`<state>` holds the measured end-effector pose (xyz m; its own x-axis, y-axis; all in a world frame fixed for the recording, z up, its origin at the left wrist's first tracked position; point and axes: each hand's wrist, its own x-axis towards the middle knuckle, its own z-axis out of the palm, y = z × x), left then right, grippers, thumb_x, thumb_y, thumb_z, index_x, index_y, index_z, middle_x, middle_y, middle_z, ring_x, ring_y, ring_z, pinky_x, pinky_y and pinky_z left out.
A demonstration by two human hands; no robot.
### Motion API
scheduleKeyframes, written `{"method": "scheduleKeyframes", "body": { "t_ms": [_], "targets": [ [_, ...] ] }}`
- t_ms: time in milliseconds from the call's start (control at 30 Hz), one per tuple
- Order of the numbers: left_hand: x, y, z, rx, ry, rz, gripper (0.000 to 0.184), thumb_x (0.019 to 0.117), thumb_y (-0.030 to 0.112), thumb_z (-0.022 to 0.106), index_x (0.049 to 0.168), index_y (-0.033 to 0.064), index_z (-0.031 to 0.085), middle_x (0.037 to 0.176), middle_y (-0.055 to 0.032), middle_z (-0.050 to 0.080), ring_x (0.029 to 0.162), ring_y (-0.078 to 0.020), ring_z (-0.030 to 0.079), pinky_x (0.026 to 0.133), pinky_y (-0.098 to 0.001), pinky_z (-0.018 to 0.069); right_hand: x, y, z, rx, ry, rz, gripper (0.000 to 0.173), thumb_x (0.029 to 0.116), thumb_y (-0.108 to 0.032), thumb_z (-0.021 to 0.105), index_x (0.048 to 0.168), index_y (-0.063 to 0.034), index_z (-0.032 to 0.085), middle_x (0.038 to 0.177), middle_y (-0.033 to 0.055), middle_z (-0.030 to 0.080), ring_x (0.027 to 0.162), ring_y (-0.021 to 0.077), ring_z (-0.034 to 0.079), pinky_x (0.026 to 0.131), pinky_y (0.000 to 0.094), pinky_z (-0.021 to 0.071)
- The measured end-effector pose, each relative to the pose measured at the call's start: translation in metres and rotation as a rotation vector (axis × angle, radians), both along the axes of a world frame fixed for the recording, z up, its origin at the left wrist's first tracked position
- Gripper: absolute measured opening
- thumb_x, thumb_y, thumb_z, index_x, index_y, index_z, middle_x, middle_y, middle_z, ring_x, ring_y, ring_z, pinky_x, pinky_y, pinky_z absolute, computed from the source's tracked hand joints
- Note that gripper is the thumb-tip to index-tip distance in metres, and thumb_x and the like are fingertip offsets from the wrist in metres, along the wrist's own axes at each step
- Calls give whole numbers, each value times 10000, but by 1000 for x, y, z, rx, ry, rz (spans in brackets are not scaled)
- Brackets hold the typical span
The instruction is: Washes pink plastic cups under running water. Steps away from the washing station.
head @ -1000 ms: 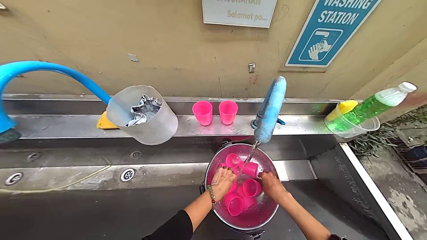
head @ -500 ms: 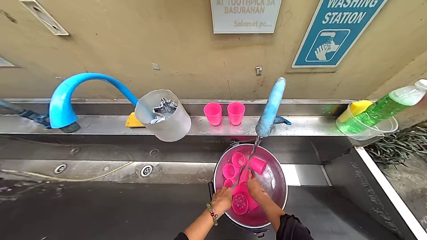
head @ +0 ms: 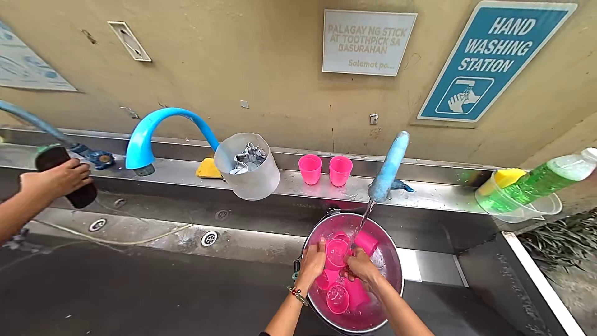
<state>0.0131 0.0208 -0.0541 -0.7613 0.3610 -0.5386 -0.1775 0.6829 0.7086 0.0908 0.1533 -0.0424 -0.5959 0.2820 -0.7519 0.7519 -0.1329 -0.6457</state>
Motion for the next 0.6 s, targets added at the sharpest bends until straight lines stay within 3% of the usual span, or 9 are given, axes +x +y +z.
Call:
{"method": "scheduleKeyframes", "body": {
  "t_ms": [100,167,233,267,333,400,467,533,600],
  "targets": [
    [-1,10,-18,512,-318,440,479,1133,331,334,1344,-34,561,1222,-227,647,1029,-287,672,838,-430,568,0,-10,13,-258,117,-327,105,1093,-55,352,1060,-15,443,629,57,569,463,93,546,439,209,451],
    [3,17,-19,690,-528,651,452,1114,362,381,1367,17,526,1146,-223,653,891,-308,681,699,-448,581,0,-11,16,-55,132,-263,161,1111,-114,377,1123,-7,497,722,71,663,554,90,621,519,208,498],
    [4,25,-24,712,-541,738,426,1107,344,405,1359,25,532,1148,-211,637,919,-294,647,731,-441,552,4,-10,25,463,172,-19,403,1093,-204,477,1385,66,540,1195,161,690,1071,213,677,987,329,514],
    [6,27,-29,700,-508,748,416,1108,324,408,1367,20,527,1163,-215,625,936,-293,633,747,-440,542,5,-10,24,647,242,54,429,1076,-211,483,1325,124,582,1295,265,614,1204,360,603,1093,442,445],
    [10,32,-33,680,-410,711,388,1114,273,416,1355,-9,531,1148,-215,622,937,-276,628,756,-424,541,1,-11,28,621,244,115,448,1101,-255,427,1156,126,658,1227,309,619,1190,412,591,1064,497,440],
    [16,33,-40,715,-344,626,322,1114,210,421,1300,-24,541,1131,-184,616,972,-241,615,821,-405,537,-10,-6,18,156,152,74,444,1102,-302,470,1271,102,542,1254,253,605,1179,302,595,1025,447,468],
    [20,33,-50,742,-333,565,308,1117,203,407,1280,-20,543,1115,-176,617,967,-240,623,818,-416,550,-21,3,1,-196,159,-133,335,1030,-152,615,1293,34,524,1152,178,648,1033,230,648,906,403,539],
    [18,31,-55,720,-383,513,409,1132,276,365,1399,-11,482,1130,-206,633,918,-263,652,758,-429,570,-24,9,-7,-190,197,43,288,952,-3,640,1223,39,552,1047,147,664,926,204,665,826,380,560],
    [6,26,-51,589,-474,387,467,1137,359,300,1420,28,470,1085,-173,633,857,-235,633,720,-392,547,-21,10,1,115,189,542,450,863,36,702,1280,100,546,1221,210,635,1136,250,627,1000,398,503]
  ]
}}
